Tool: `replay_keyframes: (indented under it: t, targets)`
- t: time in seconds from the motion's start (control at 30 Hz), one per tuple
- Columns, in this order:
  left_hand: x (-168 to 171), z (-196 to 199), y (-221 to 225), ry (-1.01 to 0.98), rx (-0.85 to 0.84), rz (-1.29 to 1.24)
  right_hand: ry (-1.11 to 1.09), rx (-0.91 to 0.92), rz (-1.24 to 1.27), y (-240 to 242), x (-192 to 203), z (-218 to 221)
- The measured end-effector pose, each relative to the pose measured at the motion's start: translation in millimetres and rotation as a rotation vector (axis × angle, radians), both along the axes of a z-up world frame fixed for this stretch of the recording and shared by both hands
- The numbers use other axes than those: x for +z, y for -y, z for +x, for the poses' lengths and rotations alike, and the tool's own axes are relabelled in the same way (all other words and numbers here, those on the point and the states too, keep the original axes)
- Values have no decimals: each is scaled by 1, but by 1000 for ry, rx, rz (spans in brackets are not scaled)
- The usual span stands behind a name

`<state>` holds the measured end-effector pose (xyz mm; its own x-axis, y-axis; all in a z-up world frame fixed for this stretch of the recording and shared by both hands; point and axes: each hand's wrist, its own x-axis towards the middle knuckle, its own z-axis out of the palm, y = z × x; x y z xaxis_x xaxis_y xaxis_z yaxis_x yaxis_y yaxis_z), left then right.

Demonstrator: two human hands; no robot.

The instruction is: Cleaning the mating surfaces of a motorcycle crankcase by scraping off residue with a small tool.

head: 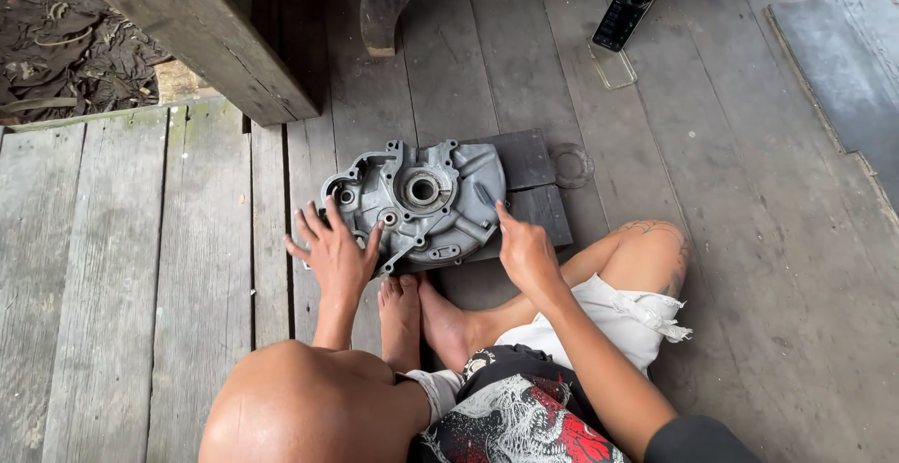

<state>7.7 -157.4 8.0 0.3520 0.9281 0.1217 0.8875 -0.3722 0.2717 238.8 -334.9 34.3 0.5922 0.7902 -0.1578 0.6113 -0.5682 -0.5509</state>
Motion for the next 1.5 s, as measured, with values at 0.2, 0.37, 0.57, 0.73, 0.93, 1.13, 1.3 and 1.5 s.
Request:
replay_keyframes:
  t: [0.2, 0.37, 0.57, 0.73, 0.93, 1.13, 1.3, 1.5]
  targets:
    - [35, -12, 17, 84, -53, -213, 30, 85, 30, 6, 5, -2]
    - [40, -10, 17, 25, -87, -281, -91, 15, 42, 21, 7, -3]
    - [13, -10, 7, -43, -28, -339, -122, 3, 101, -12, 10, -1]
    - [16, -7, 1, -21, -6, -379, -144, -14, 68, 25, 24, -10]
    - [19, -6, 3, -16, -10, -395, -160, -50, 110, -9, 16, -5]
    - [18, -7, -1, -35, -12, -427, -192, -62, 81, 20, 31, -17]
    - [24, -7, 4, -8, -5, -396, -148, -75, 102, 15, 21, -12]
    - [11, -7, 3, -30, -15, -373, -163, -57, 87, -2, 22, -3]
